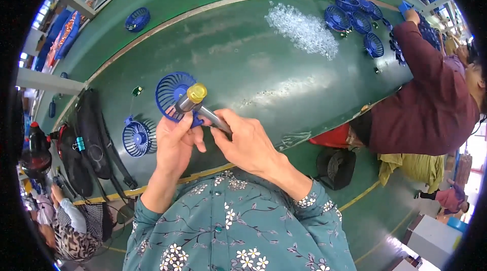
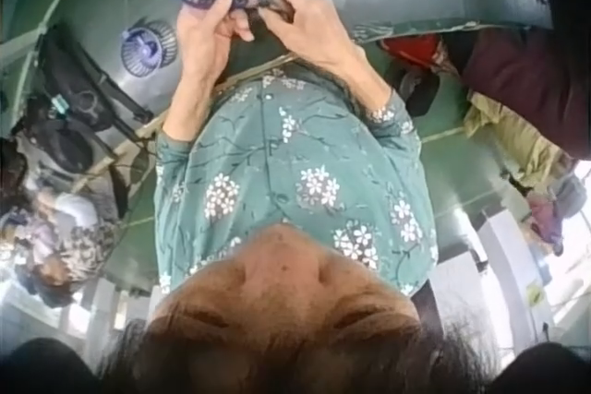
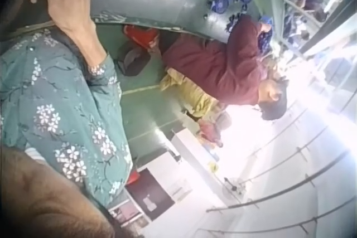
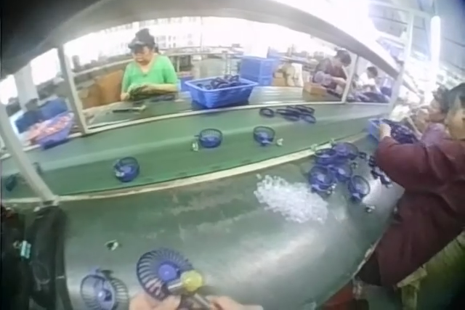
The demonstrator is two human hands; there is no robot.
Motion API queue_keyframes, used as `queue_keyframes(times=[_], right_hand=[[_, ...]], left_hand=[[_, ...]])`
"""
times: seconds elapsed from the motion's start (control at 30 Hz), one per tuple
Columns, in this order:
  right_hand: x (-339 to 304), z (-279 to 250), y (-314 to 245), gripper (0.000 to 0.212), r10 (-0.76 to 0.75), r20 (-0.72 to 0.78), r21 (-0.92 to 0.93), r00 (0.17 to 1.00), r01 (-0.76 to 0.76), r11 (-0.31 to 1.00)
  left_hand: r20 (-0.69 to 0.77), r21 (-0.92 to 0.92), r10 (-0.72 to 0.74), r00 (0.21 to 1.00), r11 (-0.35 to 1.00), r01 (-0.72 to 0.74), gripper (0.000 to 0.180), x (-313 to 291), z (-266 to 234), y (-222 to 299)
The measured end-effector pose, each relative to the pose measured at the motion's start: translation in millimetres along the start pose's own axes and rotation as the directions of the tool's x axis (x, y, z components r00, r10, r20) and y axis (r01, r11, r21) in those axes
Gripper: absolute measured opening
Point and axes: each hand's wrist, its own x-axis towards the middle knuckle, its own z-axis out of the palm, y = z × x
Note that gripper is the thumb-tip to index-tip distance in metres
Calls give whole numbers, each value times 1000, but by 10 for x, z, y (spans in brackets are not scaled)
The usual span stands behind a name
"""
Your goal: The person assembles mini fan components on an assembly line by fitting pieces together, tapping them into place with a small mallet, and placing the assembled fan parts onto the conveyor belt.
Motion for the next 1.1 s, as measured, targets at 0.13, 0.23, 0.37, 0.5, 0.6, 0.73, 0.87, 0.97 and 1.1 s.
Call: queue_keyframes(times=[0.13, 0.23, 0.37, 0.5, 0.6, 0.73, 0.87, 0.97, 1.1], right_hand=[[-16, 30, 155, 19, -114, -98, -6, 989, 114, 993], [-37, 7, 145, 17, -95, -74, -37, 993, 92, 995], [-32, 49, 308, 14, -152, -58, -82, 987, 147, 986], [-14, -11, 209, 10, -116, 49, -46, 992, 118, 992], [2, 12, 224, 11, -180, 28, -66, 983, 182, 981], [30, 165, 184, 21, -347, -10, -258, 938, 333, 907], [117, 259, 68, 38, -401, 109, -420, 910, 407, 811], [87, 205, 127, 33, -511, 142, -623, 848, 478, 619], [65, 201, 186, 22, -465, 165, -556, 870, 471, 685]], left_hand=[[26, 60, -35, 999, 998, 34, 27, -8, 20, 20], [16, 105, -43, 999, 994, 41, 32, -12, 15, -6], [-28, 205, -89, 996, 974, 93, 36, -29, -60, -106], [11, 239, -61, 998, 969, 57, 22, -57, -139, -44], [13, 104, -146, 989, 984, 144, 18, 16, -231, -123], [-238, -29, -195, 952, 981, 193, 20, -13, 14, -86], [-194, -76, -239, 952, 971, 228, 21, -17, -116, -65], [-189, -90, -356, 915, 934, 345, 23, 9, -41, -94], [-146, -3, -464, 874, 883, 469, 38, -50, -13, -28]])
